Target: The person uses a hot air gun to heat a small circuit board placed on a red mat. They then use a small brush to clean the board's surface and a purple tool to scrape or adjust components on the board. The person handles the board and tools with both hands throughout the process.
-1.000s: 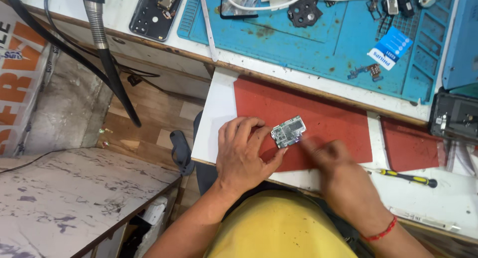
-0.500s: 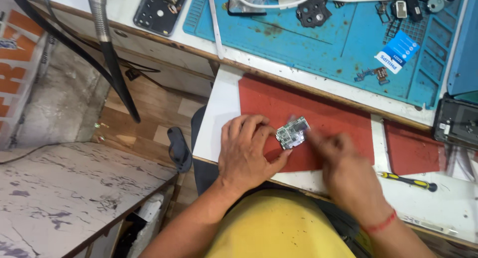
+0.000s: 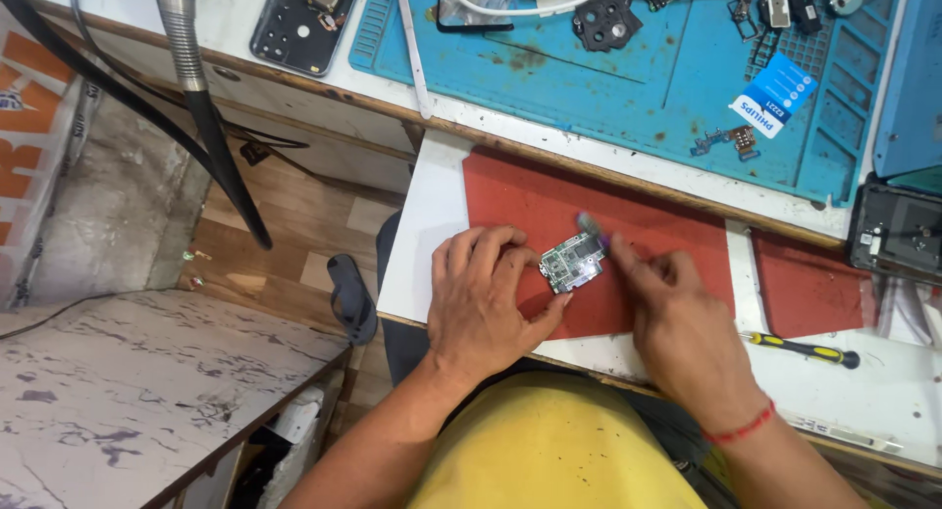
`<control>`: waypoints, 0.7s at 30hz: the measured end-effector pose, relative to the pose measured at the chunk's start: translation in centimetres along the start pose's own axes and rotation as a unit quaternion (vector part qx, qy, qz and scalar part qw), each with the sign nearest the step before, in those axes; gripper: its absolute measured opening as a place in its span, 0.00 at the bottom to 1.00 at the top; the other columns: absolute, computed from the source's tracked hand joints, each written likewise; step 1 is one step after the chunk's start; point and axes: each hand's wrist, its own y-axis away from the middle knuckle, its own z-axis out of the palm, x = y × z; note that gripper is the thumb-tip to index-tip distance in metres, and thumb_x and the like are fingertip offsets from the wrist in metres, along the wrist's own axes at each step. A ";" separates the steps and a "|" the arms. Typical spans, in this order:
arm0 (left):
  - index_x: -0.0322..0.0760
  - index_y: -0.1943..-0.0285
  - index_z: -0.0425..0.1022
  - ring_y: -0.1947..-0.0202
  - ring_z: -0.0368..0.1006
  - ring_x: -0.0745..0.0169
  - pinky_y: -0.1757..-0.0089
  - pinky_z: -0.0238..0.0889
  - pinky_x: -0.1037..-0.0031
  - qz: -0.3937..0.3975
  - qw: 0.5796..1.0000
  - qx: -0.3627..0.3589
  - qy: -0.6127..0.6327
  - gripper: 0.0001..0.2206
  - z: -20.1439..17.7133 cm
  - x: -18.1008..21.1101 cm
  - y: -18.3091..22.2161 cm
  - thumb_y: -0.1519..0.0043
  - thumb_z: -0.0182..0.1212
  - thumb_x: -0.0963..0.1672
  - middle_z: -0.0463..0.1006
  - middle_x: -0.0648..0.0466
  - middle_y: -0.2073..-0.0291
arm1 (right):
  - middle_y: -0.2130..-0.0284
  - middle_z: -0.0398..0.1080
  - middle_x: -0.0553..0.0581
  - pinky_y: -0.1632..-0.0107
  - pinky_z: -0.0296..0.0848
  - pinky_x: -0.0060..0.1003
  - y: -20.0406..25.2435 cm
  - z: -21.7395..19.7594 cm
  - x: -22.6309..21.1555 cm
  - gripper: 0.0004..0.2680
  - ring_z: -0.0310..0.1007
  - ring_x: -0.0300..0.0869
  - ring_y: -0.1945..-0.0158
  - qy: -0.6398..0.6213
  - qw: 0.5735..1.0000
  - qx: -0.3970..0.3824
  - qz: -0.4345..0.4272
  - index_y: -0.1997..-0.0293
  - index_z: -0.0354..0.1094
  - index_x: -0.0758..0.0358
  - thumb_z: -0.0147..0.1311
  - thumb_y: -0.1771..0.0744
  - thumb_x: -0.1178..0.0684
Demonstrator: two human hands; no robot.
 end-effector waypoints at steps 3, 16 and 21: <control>0.38 0.57 0.78 0.43 0.64 0.50 0.45 0.54 0.56 0.000 1.000 0.012 -0.005 0.19 0.1 0.3 0.0 0.51 0.75 0.51 0.72 0.52 0.50 | 0.58 0.69 0.66 0.64 0.74 0.54 -0.5 -0.6 -0.5 0.26 0.74 0.62 0.67 0.021 0.999 -0.025 0.018 0.31 0.63 0.53 0.47 0.38 0.65; 0.38 0.57 0.79 0.43 0.64 0.52 0.45 0.54 0.58 -0.008 1.000 -0.001 -0.002 0.19 -0.2 0.3 -0.2 0.52 0.75 0.50 0.72 0.54 0.50 | 0.57 0.69 0.62 0.66 0.75 0.52 -0.6 -0.3 -1.0 0.28 0.75 0.58 0.70 0.034 0.998 -0.048 0.012 0.30 0.62 0.49 0.47 0.39 0.65; 0.37 0.56 0.79 0.43 0.64 0.52 0.44 0.54 0.58 -0.007 1.000 0.001 0.002 0.19 0.2 0.1 -0.1 0.49 0.75 0.51 0.72 0.53 0.49 | 0.59 0.68 0.60 0.67 0.75 0.52 -0.4 -0.6 -0.6 0.28 0.74 0.58 0.71 0.072 0.993 -0.066 0.072 0.27 0.61 0.43 0.47 0.37 0.63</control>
